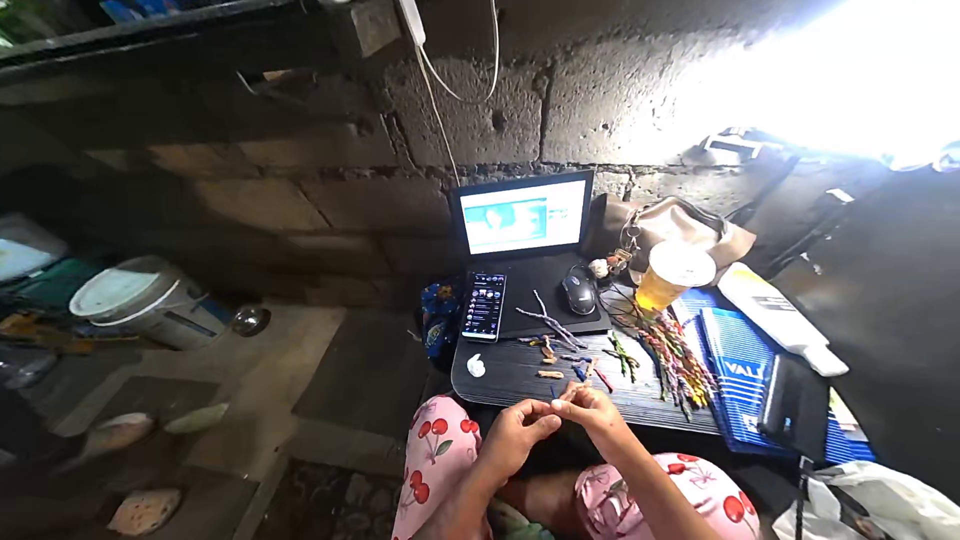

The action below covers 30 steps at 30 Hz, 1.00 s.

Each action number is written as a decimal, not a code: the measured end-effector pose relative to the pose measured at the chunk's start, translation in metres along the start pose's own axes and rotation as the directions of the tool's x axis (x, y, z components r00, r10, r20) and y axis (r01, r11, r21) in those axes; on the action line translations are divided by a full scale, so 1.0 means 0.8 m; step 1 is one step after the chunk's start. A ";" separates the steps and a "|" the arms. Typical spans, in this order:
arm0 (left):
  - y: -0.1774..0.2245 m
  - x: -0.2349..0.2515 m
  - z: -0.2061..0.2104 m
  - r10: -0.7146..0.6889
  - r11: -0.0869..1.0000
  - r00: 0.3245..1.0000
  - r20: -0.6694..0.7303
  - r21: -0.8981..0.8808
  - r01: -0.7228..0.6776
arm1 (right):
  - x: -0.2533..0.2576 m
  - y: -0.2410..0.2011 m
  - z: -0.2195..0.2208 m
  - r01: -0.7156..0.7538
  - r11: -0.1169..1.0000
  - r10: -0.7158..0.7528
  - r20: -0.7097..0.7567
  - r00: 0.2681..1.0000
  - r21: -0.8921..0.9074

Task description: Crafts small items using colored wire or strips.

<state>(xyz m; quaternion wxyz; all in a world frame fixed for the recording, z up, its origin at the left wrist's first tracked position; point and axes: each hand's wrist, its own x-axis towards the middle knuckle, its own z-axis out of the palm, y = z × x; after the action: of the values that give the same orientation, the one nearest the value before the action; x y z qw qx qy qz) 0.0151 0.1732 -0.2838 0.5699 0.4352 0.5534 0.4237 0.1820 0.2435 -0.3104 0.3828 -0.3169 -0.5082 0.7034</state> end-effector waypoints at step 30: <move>0.008 -0.017 -0.016 -0.124 0.847 0.915 0.384 -0.440 0.300 | -0.001 0.013 0.001 0.046 0.967 -0.136 0.350 0.927 0.252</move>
<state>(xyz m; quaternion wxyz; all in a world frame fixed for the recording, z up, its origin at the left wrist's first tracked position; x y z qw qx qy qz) 0.0019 0.1621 -0.2743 0.7922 0.2783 0.3659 0.4013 0.1799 0.2402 -0.3205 0.3497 -0.1083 -0.4959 0.7874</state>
